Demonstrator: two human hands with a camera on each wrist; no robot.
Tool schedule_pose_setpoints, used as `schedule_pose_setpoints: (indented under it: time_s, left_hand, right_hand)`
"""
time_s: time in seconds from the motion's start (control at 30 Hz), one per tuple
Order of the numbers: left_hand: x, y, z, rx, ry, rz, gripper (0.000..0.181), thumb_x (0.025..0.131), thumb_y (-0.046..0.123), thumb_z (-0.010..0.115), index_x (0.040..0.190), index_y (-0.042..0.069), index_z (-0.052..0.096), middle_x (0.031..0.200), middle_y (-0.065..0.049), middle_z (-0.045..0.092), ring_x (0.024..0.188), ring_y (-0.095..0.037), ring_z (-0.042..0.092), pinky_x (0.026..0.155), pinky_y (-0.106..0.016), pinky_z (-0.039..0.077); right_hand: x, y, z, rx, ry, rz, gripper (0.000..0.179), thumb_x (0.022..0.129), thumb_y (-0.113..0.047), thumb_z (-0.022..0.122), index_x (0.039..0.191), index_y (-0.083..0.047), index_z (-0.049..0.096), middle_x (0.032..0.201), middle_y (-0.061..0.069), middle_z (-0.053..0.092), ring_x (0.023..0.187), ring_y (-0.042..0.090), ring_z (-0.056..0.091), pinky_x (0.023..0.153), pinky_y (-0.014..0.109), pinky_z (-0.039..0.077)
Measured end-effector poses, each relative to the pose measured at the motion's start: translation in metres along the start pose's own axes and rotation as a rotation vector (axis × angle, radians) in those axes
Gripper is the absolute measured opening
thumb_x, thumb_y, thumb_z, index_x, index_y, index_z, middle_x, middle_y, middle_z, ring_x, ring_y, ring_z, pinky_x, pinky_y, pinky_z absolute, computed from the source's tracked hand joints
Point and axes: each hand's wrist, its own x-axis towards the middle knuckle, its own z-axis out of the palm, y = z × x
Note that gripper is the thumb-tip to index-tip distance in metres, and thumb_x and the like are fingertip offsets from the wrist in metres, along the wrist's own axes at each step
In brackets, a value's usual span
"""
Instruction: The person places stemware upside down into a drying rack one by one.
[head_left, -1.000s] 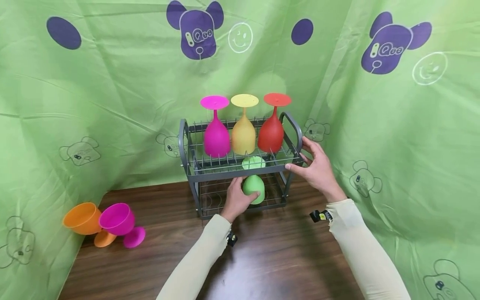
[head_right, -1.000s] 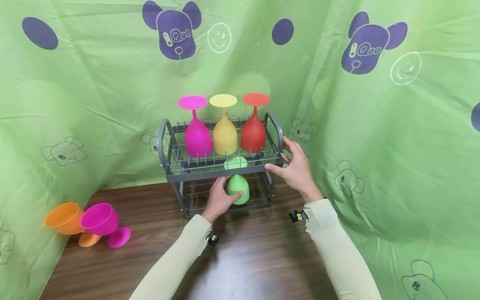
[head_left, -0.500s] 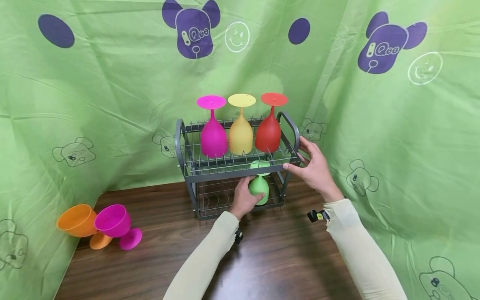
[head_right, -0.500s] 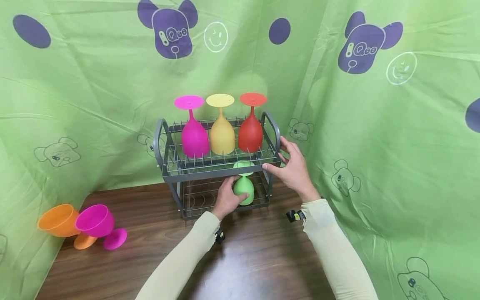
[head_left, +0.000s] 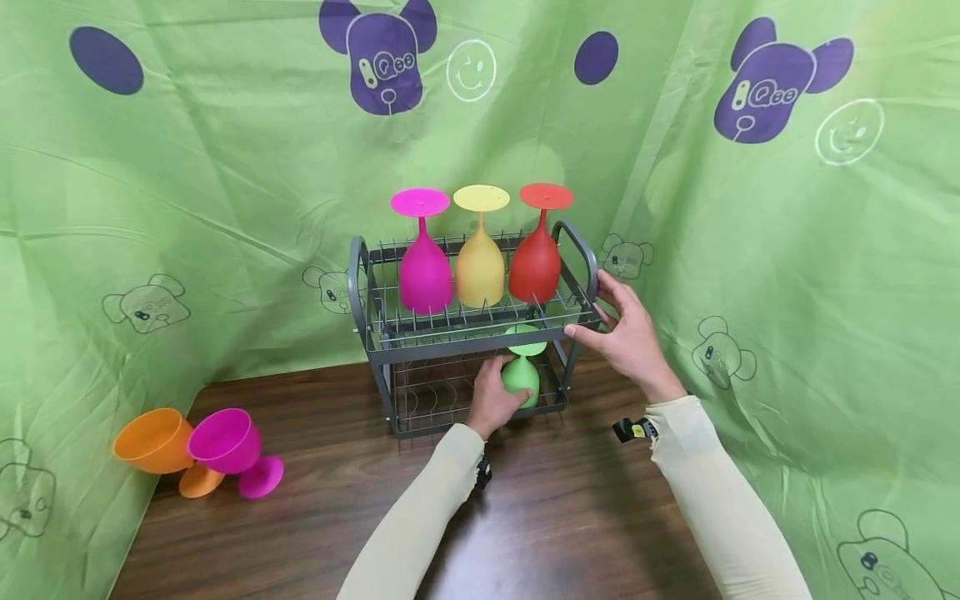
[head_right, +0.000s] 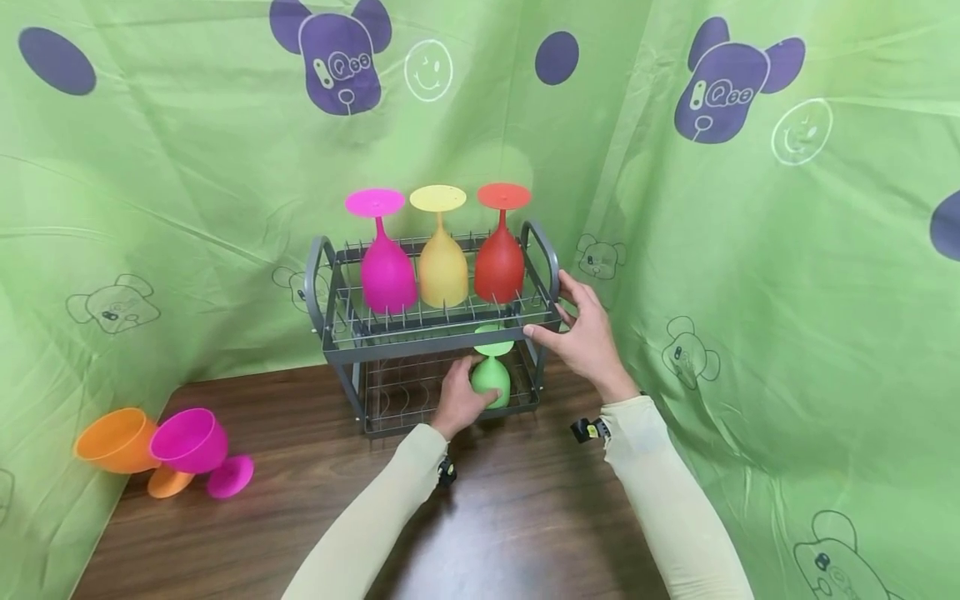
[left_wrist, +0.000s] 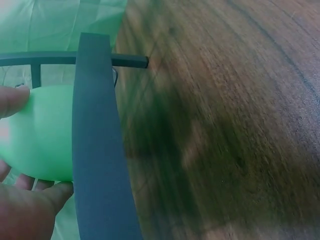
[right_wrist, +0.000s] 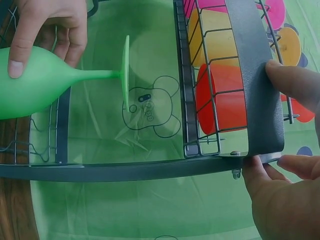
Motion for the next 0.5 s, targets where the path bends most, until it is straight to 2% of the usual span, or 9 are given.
schedule_pose_setpoints:
  time_s: [0.2,0.33,0.5]
  left_hand:
    - [-0.0005,-0.0027,0.0019,-0.001,0.003,-0.001,0.072,0.080,0.023,0.092,0.143,0.014,0.056,0.141,-0.017,0.056,0.124,-0.035,0.061,0.100,-0.051,0.057]
    - [-0.0020,-0.0035,0.0029,0.007,-0.014,-0.017,0.075,0.082,0.025,0.091,0.146,0.016,0.054,0.144,-0.015,0.054,0.125,-0.034,0.061,0.099,-0.050,0.058]
    - [-0.0077,-0.0054,0.0028,-0.009,-0.021,-0.017,0.084,0.082,0.028,0.091,0.153,0.011,0.049,0.146,-0.016,0.054,0.128,-0.036,0.059,0.102,-0.054,0.055]
  right_hand:
    - [0.0006,-0.0017,0.0009,-0.004,-0.005,-0.001,0.099,0.081,-0.016,0.094,0.164,-0.020,0.039,0.156,0.008,0.044,0.149,0.024,0.046,0.117,0.022,0.044]
    - [0.0003,-0.0008,0.0006,0.003,-0.005,-0.003,0.099,0.081,-0.015,0.093,0.164,-0.020,0.039,0.157,0.008,0.043,0.149,0.024,0.046,0.117,0.022,0.044]
    - [-0.0013,0.0000,-0.0020,0.013,-0.006,0.002,0.099,0.082,-0.015,0.093,0.164,-0.019,0.038,0.161,0.007,0.041,0.149,0.025,0.046,0.119,0.024,0.043]
